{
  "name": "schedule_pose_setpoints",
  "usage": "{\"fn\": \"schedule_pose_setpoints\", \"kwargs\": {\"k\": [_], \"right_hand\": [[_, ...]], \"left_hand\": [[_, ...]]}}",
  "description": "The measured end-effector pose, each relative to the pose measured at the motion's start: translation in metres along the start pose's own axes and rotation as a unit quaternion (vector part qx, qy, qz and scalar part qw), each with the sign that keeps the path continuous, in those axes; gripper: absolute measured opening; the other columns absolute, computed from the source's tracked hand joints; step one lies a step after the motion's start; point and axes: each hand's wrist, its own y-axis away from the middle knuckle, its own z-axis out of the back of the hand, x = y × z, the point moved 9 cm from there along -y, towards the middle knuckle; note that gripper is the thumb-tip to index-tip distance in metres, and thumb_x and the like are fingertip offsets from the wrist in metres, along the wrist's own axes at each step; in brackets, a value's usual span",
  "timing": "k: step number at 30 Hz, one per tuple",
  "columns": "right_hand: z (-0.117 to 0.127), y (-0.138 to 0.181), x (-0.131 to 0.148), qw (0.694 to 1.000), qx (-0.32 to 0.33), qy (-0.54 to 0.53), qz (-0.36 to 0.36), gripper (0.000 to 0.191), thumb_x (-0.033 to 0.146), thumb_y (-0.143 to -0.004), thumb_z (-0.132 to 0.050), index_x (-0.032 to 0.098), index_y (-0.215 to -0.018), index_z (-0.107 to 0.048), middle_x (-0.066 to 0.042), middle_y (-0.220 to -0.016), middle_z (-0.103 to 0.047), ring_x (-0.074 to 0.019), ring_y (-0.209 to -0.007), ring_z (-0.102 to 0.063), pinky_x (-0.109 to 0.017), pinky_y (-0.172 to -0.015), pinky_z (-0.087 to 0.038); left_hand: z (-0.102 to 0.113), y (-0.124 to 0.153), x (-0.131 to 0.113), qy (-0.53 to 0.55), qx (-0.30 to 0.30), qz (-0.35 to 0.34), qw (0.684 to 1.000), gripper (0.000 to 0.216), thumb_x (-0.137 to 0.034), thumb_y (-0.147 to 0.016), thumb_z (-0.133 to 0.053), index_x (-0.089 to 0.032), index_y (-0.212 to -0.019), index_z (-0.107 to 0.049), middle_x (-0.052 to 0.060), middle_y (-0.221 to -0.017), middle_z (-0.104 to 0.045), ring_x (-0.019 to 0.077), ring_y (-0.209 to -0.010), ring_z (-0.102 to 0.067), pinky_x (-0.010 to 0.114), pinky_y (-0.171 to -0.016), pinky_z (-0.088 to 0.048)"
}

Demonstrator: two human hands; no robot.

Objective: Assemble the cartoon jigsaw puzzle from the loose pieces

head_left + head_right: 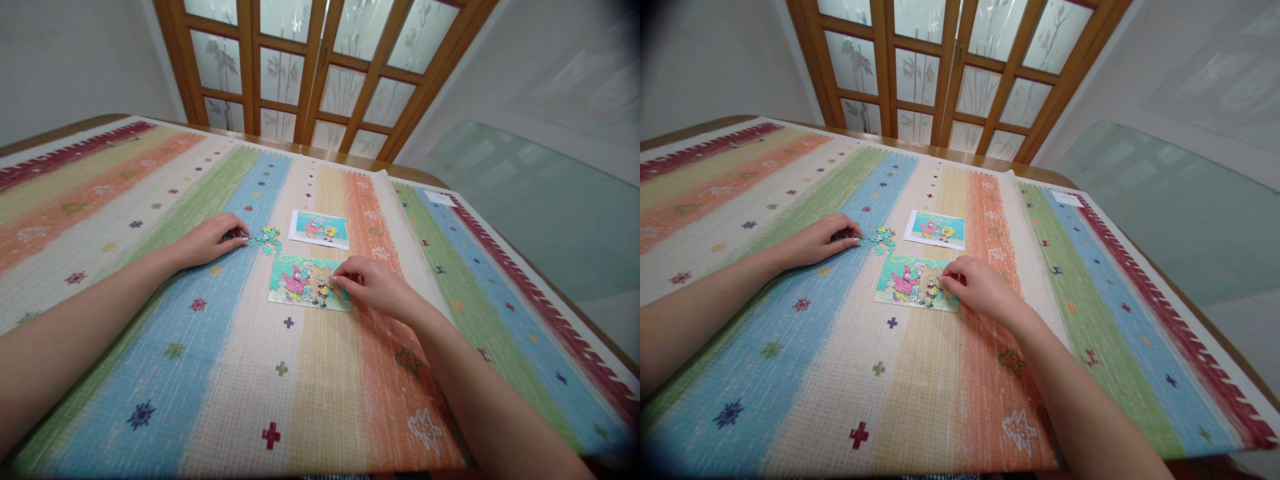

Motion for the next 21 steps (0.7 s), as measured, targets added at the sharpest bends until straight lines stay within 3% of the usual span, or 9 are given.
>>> {"fn": "schedule_pose_setpoints", "kwargs": {"k": [4, 21], "right_hand": [[0.0008, 0.0007, 0.0006, 1.0, 0.004, 0.001, -0.002, 0.02, 0.027, -0.096, -0.059, 0.019, -0.089, -0.075, -0.005, -0.08, -0.069, -0.0155, -0.071, -0.059, -0.028, -0.064, -0.04], [-0.0023, 0.0001, 0.0046, 1.0, 0.018, 0.001, 0.002, 0.02, 0.026, -0.096, -0.059, 0.018, -0.091, -0.076, -0.006, -0.081, -0.07, -0.016, -0.072, -0.058, -0.028, -0.065, -0.039]], "left_hand": [[-0.0003, -0.0005, -0.0032, -0.008, 0.009, -0.007, 1.0, 0.041, -0.053, -0.097, -0.053, -0.019, -0.116, -0.065, 0.007, -0.098, -0.062, 0.0218, -0.092, -0.058, 0.036, -0.088, -0.046], [-0.0048, -0.0034, 0.0009, -0.011, 0.02, 0.001, 1.0, 0.039, -0.055, -0.094, -0.056, -0.018, -0.101, -0.066, 0.007, -0.098, -0.062, 0.0228, -0.093, -0.058, 0.037, -0.087, -0.046]]}}
